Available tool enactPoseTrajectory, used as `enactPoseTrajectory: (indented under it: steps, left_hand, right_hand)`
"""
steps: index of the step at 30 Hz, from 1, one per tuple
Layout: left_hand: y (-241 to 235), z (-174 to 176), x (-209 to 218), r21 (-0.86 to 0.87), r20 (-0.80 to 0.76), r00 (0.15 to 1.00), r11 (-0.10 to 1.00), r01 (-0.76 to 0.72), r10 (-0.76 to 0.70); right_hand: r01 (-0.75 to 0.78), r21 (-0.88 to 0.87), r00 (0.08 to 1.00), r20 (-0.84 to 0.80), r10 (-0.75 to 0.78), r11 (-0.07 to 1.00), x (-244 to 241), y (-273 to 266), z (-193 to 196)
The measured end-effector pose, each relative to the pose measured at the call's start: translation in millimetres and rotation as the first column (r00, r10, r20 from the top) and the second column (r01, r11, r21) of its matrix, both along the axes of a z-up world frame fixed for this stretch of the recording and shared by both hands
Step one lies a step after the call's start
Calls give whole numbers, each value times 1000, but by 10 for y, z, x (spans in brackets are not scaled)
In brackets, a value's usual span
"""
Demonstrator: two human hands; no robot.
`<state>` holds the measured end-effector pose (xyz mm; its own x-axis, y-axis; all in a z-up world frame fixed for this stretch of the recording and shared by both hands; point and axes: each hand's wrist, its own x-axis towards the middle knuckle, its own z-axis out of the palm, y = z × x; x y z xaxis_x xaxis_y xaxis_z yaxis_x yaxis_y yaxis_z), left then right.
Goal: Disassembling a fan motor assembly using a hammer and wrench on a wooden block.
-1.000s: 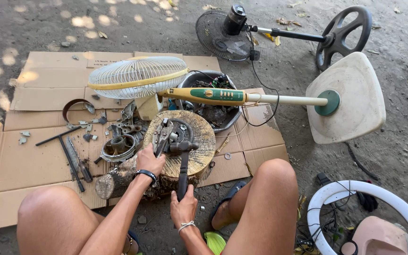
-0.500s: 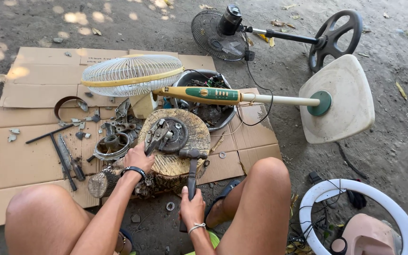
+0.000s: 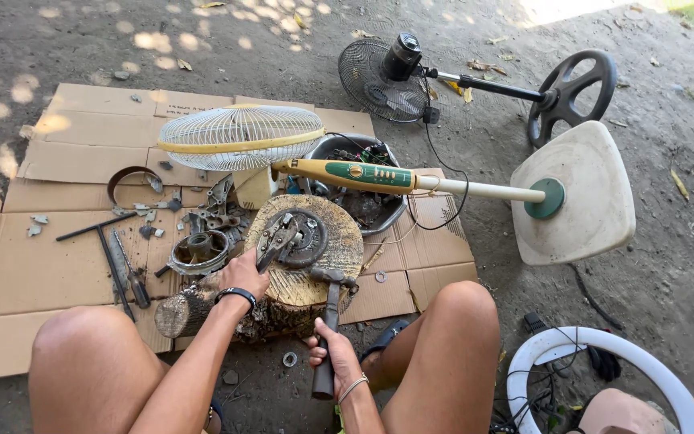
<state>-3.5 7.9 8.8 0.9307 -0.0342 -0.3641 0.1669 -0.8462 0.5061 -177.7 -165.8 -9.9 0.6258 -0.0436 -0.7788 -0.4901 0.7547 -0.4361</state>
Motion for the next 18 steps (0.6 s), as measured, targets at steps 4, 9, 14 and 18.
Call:
enactPoseTrajectory:
  steps: [4, 9, 14, 18]
  left_hand:
    - [-27, -99, 3, 32, -8, 1000, 999, -4, 5]
    - [-47, -103, 4, 76, 0, 999, 996, 43, -43]
    - [-67, -129, 3, 13, 13, 1000, 1000, 1, -1]
    - [-75, 43, -7, -26, -31, 999, 1000, -11, 10]
  right_hand:
    - [-211, -387, 976, -131, 173, 898, -31, 221, 849]
    - [-281, -644, 949, -75, 307, 712, 84, 176, 994]
    - [-286, -912, 873, -121, 473, 293, 321, 111, 1436]
    - [-32, -982, 827, 79, 556, 187, 538, 93, 1967]
